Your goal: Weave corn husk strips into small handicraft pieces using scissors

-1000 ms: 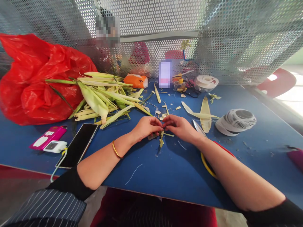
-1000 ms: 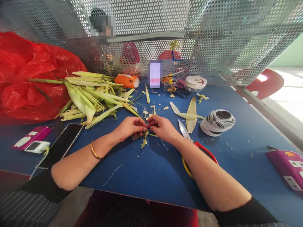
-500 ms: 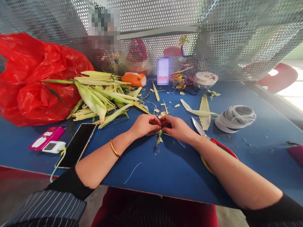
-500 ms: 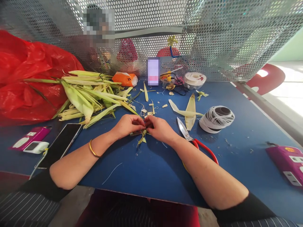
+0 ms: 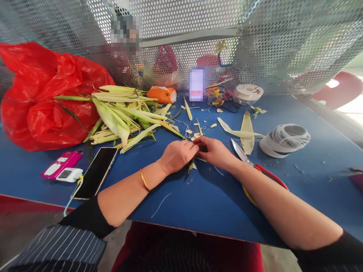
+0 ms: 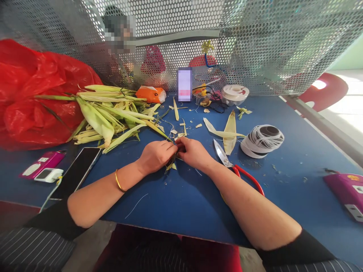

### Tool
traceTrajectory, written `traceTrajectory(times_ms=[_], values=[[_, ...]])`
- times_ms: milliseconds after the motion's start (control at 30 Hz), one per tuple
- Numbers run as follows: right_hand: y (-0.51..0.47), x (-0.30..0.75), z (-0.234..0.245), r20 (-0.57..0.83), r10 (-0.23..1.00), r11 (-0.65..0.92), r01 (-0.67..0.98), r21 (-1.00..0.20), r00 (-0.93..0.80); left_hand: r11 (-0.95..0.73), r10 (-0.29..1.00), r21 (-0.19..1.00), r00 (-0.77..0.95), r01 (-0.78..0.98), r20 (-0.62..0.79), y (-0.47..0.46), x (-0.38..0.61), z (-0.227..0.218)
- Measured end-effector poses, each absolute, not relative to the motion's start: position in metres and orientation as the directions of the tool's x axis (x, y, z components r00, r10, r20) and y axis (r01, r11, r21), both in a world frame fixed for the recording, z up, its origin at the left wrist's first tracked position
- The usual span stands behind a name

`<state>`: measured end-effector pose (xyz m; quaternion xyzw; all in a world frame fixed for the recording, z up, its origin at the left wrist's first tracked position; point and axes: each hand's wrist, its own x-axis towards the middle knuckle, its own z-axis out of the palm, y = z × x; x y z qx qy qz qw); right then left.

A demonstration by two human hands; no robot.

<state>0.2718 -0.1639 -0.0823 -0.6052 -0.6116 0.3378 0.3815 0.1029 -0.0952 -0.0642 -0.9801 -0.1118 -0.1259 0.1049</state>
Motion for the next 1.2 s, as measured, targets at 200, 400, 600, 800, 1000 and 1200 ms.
traceTrajectory(times_ms=[200, 400, 600, 800, 1000, 1200], values=[[-0.1622, 0.2739, -0.0776, 0.076, 0.997, 0.059, 0.466, -0.883, 0.019, -0.939, 0.291, -0.066, 0.883, 0.336, 0.369, -0.0880, 0.1015, -0.0682], [-0.1603, 0.2763, -0.0783, 0.122, 0.990, 0.074, 0.493, -0.867, 0.065, -0.931, 0.365, 0.161, 0.838, 0.327, 0.406, -0.0883, 0.1005, -0.0662], [-0.1579, 0.2783, -0.0798, 0.081, 0.991, 0.030, 0.420, -0.907, 0.104, -0.931, 0.364, 0.182, 0.829, 0.315, 0.424, -0.0881, 0.1001, -0.0670], [-0.1606, 0.2774, -0.0746, 0.038, 0.988, -0.018, 0.355, -0.935, 0.151, -0.920, 0.390, 0.142, 0.816, 0.365, 0.427, -0.0906, 0.1000, -0.0663], [-0.1607, 0.2757, -0.0744, 0.064, 0.992, 0.033, 0.275, -0.961, 0.105, -0.917, 0.396, 0.141, 0.806, 0.373, 0.440, -0.0910, 0.0997, -0.0671], [-0.1603, 0.2775, -0.0762, 0.137, 0.985, 0.083, 0.412, -0.907, 0.105, -0.913, 0.407, 0.169, 0.805, 0.371, 0.431, -0.0913, 0.0997, -0.0671]])
